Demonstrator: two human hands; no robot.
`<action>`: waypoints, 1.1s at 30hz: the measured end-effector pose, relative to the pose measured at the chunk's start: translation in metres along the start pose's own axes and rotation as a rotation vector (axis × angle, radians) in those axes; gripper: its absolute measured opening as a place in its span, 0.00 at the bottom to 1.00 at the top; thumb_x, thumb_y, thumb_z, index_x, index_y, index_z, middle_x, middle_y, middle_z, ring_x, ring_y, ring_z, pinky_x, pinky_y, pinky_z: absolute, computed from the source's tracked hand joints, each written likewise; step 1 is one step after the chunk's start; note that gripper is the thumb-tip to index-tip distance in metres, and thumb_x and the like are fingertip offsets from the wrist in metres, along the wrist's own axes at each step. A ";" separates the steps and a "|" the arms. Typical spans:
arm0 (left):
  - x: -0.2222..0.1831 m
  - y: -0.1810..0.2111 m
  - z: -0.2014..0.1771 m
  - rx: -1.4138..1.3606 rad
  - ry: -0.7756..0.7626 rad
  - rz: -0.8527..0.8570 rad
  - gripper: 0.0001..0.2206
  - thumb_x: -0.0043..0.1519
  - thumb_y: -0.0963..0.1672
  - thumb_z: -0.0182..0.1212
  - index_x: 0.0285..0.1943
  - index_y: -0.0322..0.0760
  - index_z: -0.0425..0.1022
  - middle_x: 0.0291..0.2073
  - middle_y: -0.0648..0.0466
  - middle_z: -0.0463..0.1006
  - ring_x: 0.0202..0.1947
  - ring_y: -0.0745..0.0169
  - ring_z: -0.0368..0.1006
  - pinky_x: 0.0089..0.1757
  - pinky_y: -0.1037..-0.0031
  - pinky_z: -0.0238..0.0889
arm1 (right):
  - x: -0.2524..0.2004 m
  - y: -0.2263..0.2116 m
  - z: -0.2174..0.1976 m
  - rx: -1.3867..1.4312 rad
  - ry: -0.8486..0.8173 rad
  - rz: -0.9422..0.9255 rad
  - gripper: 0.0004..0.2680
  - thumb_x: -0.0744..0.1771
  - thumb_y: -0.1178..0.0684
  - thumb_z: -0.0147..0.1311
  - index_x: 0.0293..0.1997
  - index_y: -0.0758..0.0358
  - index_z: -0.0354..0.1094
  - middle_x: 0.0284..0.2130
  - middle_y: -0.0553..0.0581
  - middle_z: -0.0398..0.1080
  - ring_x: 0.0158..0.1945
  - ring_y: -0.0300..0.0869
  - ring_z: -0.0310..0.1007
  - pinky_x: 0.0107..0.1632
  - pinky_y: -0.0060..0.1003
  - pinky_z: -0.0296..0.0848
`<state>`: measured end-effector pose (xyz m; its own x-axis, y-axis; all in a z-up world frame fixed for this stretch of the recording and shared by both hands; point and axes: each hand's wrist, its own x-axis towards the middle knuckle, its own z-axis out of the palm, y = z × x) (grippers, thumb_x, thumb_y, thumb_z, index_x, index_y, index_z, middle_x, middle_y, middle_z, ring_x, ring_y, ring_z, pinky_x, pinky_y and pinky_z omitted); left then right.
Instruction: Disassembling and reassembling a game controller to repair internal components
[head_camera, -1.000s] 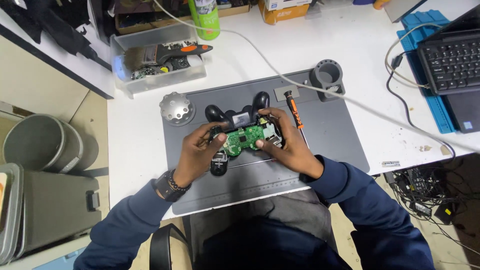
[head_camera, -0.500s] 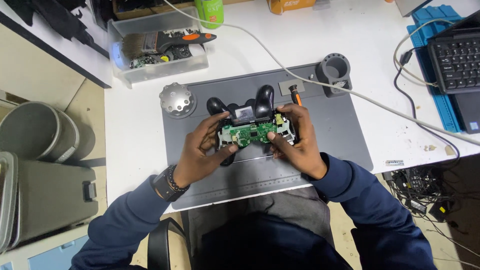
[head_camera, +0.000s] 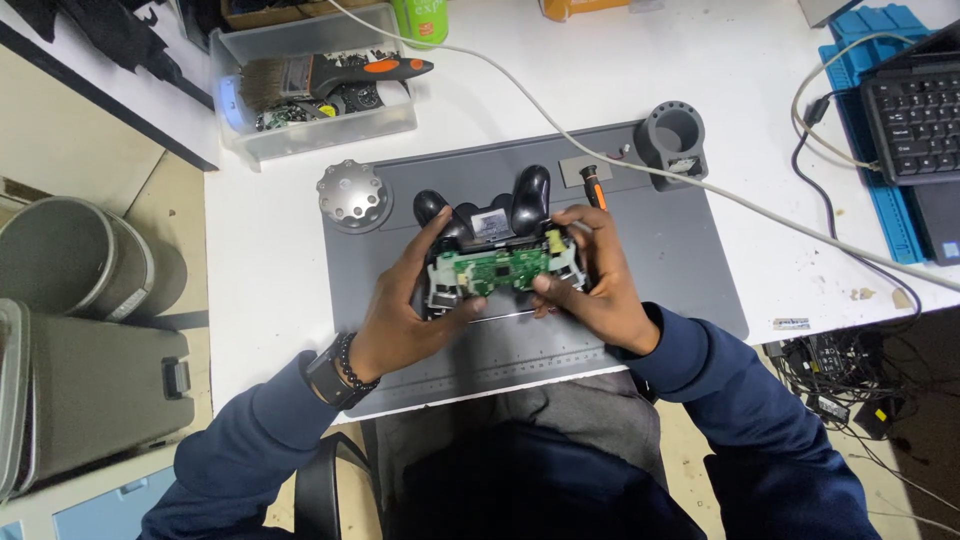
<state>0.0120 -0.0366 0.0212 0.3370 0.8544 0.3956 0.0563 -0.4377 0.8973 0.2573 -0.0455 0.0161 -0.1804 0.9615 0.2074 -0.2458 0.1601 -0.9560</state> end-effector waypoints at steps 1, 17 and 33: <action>0.002 -0.001 -0.001 0.001 0.000 0.001 0.37 0.58 0.42 0.71 0.76 0.31 0.55 0.65 0.31 0.69 0.65 0.31 0.65 0.61 0.43 0.60 | 0.001 0.000 0.000 0.000 0.000 -0.001 0.21 0.66 0.64 0.55 0.63 0.67 0.45 0.47 0.69 0.64 0.26 0.48 0.77 0.27 0.41 0.85; 0.001 -0.031 -0.003 -0.285 -0.019 -0.223 0.31 0.54 0.39 0.73 0.68 0.32 0.65 0.52 0.39 0.77 0.52 0.51 0.76 0.46 0.61 0.77 | 0.007 -0.003 0.001 -0.248 -0.204 0.103 0.18 0.64 0.63 0.59 0.60 0.70 0.63 0.29 0.68 0.77 0.30 0.46 0.80 0.35 0.43 0.80; 0.002 -0.013 -0.003 -0.460 0.048 -0.264 0.20 0.60 0.41 0.69 0.59 0.31 0.69 0.50 0.42 0.79 0.57 0.50 0.73 0.55 0.55 0.70 | -0.021 0.105 -0.066 0.370 -0.071 0.430 0.18 0.72 0.44 0.42 0.48 0.73 0.71 0.32 0.72 0.78 0.33 0.56 0.83 0.39 0.53 0.83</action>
<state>0.0091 -0.0282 0.0113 0.3227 0.9355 0.1440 -0.2887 -0.0476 0.9562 0.2979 -0.0345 -0.1028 -0.3982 0.9035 -0.1582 -0.4509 -0.3430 -0.8240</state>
